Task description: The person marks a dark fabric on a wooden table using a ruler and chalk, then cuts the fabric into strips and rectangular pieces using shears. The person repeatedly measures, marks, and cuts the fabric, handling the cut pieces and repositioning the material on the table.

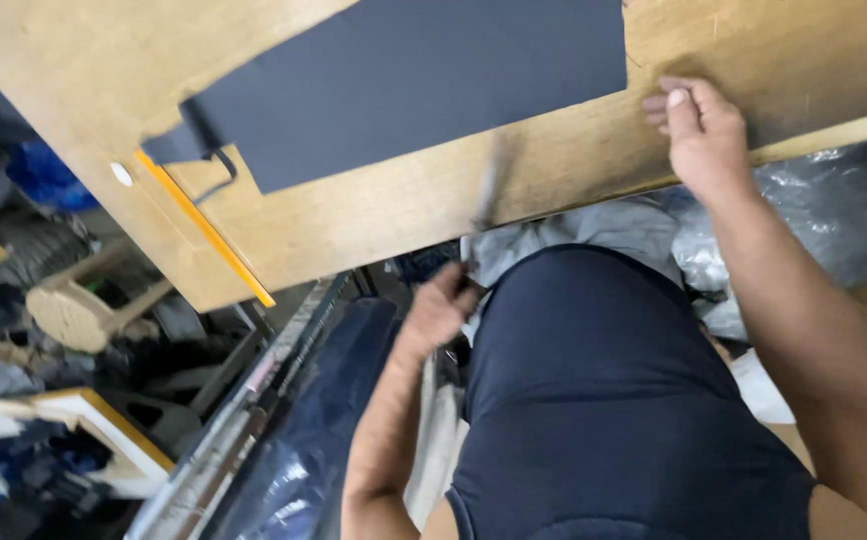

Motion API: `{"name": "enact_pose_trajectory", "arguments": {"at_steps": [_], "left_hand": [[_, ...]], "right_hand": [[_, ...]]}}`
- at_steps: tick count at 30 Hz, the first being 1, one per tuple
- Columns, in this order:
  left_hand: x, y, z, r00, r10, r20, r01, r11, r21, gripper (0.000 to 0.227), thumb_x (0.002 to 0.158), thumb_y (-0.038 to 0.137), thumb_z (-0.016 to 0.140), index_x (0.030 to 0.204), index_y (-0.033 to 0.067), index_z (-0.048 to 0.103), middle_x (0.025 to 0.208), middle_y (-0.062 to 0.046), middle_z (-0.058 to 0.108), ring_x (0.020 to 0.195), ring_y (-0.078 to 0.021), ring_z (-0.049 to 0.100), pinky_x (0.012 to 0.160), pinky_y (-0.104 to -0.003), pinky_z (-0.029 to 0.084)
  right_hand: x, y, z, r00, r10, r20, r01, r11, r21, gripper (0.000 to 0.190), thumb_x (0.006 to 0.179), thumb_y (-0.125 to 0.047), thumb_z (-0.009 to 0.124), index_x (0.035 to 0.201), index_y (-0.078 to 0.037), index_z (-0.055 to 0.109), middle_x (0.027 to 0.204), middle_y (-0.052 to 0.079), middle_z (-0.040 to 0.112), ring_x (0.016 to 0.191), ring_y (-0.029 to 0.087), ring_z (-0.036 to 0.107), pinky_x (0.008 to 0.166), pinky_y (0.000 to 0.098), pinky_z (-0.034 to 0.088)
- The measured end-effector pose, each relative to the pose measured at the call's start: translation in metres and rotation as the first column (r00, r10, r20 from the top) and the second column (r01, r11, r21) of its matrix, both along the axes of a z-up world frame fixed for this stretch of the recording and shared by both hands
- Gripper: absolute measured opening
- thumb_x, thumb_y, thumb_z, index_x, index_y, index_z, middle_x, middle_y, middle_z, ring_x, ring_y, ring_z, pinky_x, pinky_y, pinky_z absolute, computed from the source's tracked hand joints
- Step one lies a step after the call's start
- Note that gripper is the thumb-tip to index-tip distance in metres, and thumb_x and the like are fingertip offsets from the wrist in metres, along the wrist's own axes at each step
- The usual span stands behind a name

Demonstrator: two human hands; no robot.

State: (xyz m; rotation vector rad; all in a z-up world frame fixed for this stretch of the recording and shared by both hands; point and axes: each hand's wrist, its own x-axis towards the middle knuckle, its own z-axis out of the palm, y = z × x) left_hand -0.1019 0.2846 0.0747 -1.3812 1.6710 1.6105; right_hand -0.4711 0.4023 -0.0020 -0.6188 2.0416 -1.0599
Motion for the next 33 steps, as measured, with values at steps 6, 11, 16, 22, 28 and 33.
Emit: {"name": "enact_pose_trajectory", "arguments": {"at_steps": [6, 11, 16, 22, 28, 33], "left_hand": [[-0.077, 0.060, 0.011, 0.978, -0.164, 0.132, 0.170, 0.985, -0.035, 0.039, 0.087, 0.034, 0.054, 0.118, 0.0106, 0.058, 0.101, -0.022, 0.075, 0.101, -0.0489, 0.066, 0.086, -0.054, 0.049], [-0.138, 0.052, 0.014, 0.988, -0.116, 0.103, 0.101, 0.984, 0.145, 0.032, 0.090, 0.034, 0.052, 0.108, 0.0075, 0.052, 0.101, -0.028, 0.072, 0.099, -0.0489, 0.066, 0.083, -0.051, 0.046], [-0.174, 0.061, -0.016, 0.987, 0.030, -0.156, 0.011, 0.966, 0.258, 0.047, 0.091, 0.030, 0.052, 0.134, 0.0107, 0.056, 0.128, -0.017, 0.069, 0.120, -0.0337, 0.063, 0.100, -0.042, 0.046], [-0.201, 0.083, -0.043, 0.953, 0.260, -0.155, -0.176, 0.893, 0.413, 0.053, 0.090, 0.017, 0.045, 0.143, 0.0123, 0.053, 0.110, -0.004, 0.074, 0.104, -0.0164, 0.069, 0.098, -0.029, 0.052], [-0.216, 0.079, -0.050, 0.944, 0.266, -0.194, -0.177, 0.906, 0.383, 0.052, 0.091, 0.013, 0.044, 0.142, 0.0083, 0.053, 0.106, -0.002, 0.072, 0.098, -0.0173, 0.067, 0.091, -0.030, 0.052], [-0.223, 0.072, -0.050, 0.959, 0.233, -0.158, -0.166, 0.921, 0.351, 0.049, 0.088, 0.012, 0.045, 0.136, 0.0127, 0.056, 0.107, -0.001, 0.075, 0.102, -0.0168, 0.069, 0.094, -0.030, 0.052]], "right_hand": [[-0.029, 0.000, 0.009, 0.960, 0.089, 0.264, -0.122, 0.986, 0.111, 0.025, 0.116, -0.010, 0.043, 0.130, -0.002, 0.062, 0.118, 0.015, 0.071, 0.103, 0.023, 0.070, 0.090, 0.0299, 0.058], [-0.041, -0.029, 0.042, 0.927, 0.067, 0.369, -0.192, 0.931, 0.312, 0.027, 0.112, -0.010, 0.042, 0.132, -0.006, 0.060, 0.122, 0.013, 0.069, 0.108, 0.023, 0.069, 0.095, 0.0318, 0.056], [-0.054, -0.031, 0.019, 0.897, 0.120, 0.426, -0.225, 0.953, 0.205, 0.026, 0.113, -0.010, 0.044, 0.129, 0.001, 0.061, 0.116, 0.019, 0.071, 0.100, 0.026, 0.073, 0.090, 0.0307, 0.061], [-0.063, -0.060, 0.011, 0.908, 0.168, 0.383, -0.308, 0.889, 0.340, 0.017, 0.110, -0.016, 0.055, 0.118, -0.005, 0.066, 0.103, 0.010, 0.074, 0.089, 0.019, 0.074, 0.081, 0.0295, 0.060], [-0.063, -0.076, 0.004, 0.908, 0.215, 0.360, -0.360, 0.841, 0.404, 0.013, 0.107, -0.012, 0.059, 0.108, -0.013, 0.073, 0.091, 0.004, 0.075, 0.080, 0.011, 0.072, 0.075, 0.0260, 0.057], [-0.066, -0.078, 0.005, 0.891, 0.183, 0.415, -0.353, 0.855, 0.381, 0.011, 0.107, -0.009, 0.060, 0.109, -0.010, 0.071, 0.094, 0.006, 0.074, 0.083, 0.014, 0.071, 0.078, 0.0257, 0.060]]}}
